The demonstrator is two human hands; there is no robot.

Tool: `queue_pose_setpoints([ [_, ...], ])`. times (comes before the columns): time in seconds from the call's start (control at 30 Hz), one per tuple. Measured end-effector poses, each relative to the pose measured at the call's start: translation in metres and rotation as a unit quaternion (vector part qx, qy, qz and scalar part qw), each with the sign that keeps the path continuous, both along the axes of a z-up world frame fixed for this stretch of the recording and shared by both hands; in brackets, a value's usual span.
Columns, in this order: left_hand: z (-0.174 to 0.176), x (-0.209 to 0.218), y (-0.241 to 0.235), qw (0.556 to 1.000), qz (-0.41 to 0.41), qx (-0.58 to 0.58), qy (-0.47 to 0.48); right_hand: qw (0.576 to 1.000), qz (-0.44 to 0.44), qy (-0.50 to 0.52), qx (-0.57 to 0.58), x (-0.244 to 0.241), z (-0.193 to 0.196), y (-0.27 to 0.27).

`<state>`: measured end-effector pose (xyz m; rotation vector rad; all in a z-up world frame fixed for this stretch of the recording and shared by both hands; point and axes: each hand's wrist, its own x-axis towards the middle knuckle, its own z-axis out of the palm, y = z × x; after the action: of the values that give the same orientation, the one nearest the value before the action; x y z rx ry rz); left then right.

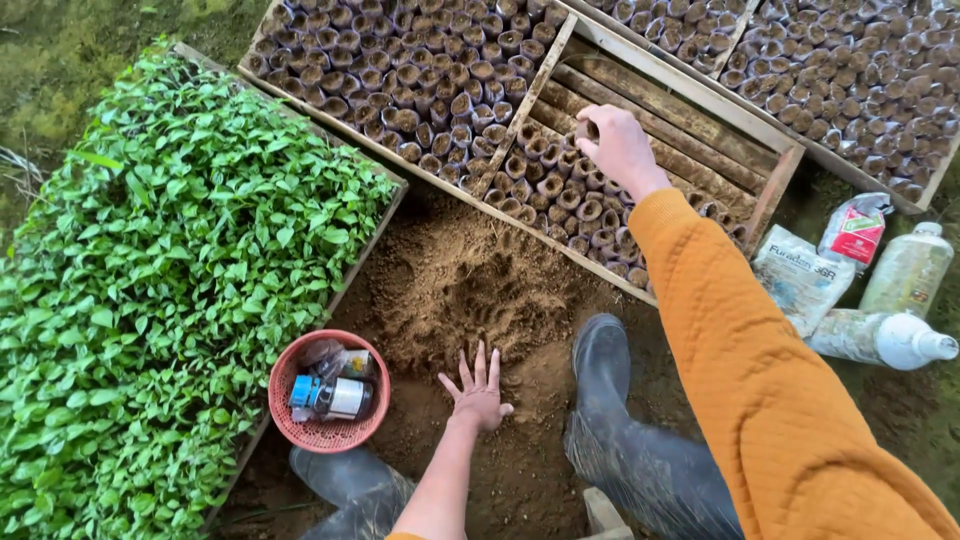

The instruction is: The person is picking up seeds from a small basket and carefully placing them into pre-formed soil blocks in a seedling tray.

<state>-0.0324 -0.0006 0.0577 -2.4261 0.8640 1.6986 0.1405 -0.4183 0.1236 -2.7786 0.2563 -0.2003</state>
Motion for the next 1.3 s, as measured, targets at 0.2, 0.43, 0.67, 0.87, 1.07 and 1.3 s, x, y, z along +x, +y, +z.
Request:
queue_pose_setpoints([
  [0.2, -0.01, -0.001, 0.002, 1.0, 0.01, -0.008, 0.011, 0.999, 0.008, 0.023, 0.031, 0.049, -0.005, 0.009],
  [0.43, -0.009, 0.0, 0.004, 1.0, 0.011, -0.012, 0.023, 0.99, 0.012, 0.131, -0.059, 0.073, -0.054, -0.004],
  [0.67, -0.012, -0.002, 0.003, 1.0, 0.003, -0.01, 0.02, 0.979, 0.042, 0.184, -0.077, 0.07, -0.07, -0.005],
  [0.87, -0.007, 0.0, 0.001, 1.0, 0.003, -0.006, 0.023, 0.975, 0.017, 0.212, 0.056, 0.076, -0.058, -0.01],
  [1.07, -0.013, -0.002, 0.002, 1.0, 0.006, -0.007, 0.025, 0.98, 0.007, 0.178, 0.091, 0.074, -0.07, -0.017],
  [1.3, -0.017, -0.003, 0.002, 1.0, -0.009, -0.005, 0.014, 0.986, -0.051, 0.131, 0.086, 0.07, -0.09, -0.016],
])
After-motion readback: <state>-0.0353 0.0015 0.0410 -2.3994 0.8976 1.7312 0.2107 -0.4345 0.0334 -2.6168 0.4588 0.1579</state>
